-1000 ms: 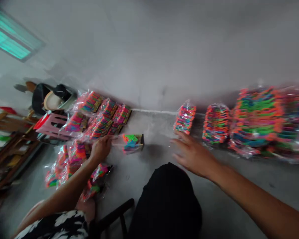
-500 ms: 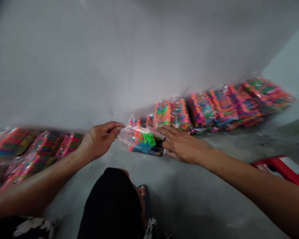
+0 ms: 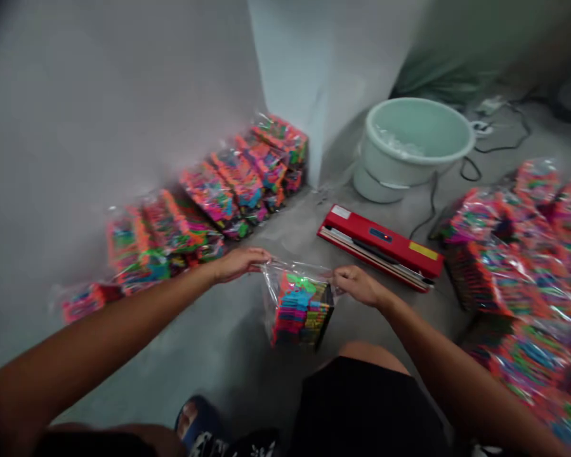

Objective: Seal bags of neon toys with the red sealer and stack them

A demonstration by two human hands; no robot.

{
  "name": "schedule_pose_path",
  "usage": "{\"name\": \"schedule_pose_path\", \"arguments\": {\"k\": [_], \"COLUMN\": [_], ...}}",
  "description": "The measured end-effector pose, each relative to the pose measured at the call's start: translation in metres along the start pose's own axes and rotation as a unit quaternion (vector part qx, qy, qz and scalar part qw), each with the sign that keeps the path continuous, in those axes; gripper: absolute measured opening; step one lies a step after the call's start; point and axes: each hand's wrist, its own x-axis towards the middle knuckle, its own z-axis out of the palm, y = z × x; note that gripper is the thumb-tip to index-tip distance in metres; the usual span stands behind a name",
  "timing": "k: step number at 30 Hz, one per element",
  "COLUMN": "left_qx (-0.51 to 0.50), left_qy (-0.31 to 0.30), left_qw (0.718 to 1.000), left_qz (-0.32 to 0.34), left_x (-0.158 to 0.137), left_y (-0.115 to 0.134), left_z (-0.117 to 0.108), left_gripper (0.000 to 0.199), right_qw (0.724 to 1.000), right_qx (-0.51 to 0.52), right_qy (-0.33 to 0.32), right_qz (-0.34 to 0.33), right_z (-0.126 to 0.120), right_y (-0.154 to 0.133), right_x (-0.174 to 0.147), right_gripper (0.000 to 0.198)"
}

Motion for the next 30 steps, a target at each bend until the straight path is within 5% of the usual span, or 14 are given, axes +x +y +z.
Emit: {"name": "schedule_pose_path", "arguments": {"k": [5, 11, 16, 22, 26, 30], "left_qx": [-0.223, -0.224, -0.222, -0.187, -0.165, -0.187], "left_qy": [-0.099, -0.102, 0.034, 0.228, 0.334, 0.349], "left_qw": [0.968, 0.968, 0.969, 0.955, 0.928, 0.918], "left_qz": [-0.056, -0.045, -0.105, -0.048, -0.023, 0.003], "left_x": [0.099, 0.165, 0.213, 0.253, 0.273, 0.283], "left_y": [-0.051, -0.075, -0.082, -0.078, -0.067, -0.059], "left_z": [0.089, 0.162, 0.200, 0.227, 0.241, 0.246], "left_gripper": [0.049, 0.066, 0.041, 0.035, 0.025, 0.011], "right_qw": [0.992, 0.969, 0.917, 0.779, 0.685, 0.663], "right_qx": [0.092, 0.194, 0.263, 0.360, 0.497, 0.530], "right_qy": [0.061, 0.135, 0.292, 0.508, 0.525, 0.525], "right_qz": [0.068, 0.076, 0.069, 0.077, 0.089, 0.059], "right_z": [-0.068, -0.114, -0.122, -0.120, -0.130, -0.140], "right_y": [0.067, 0.127, 0.162, 0.182, 0.180, 0.174], "right_x": [-0.010, -0.009, 0.001, 0.018, 0.030, 0.035], "right_gripper": [0.038, 0.039, 0.049, 0.039, 0.023, 0.020]}}
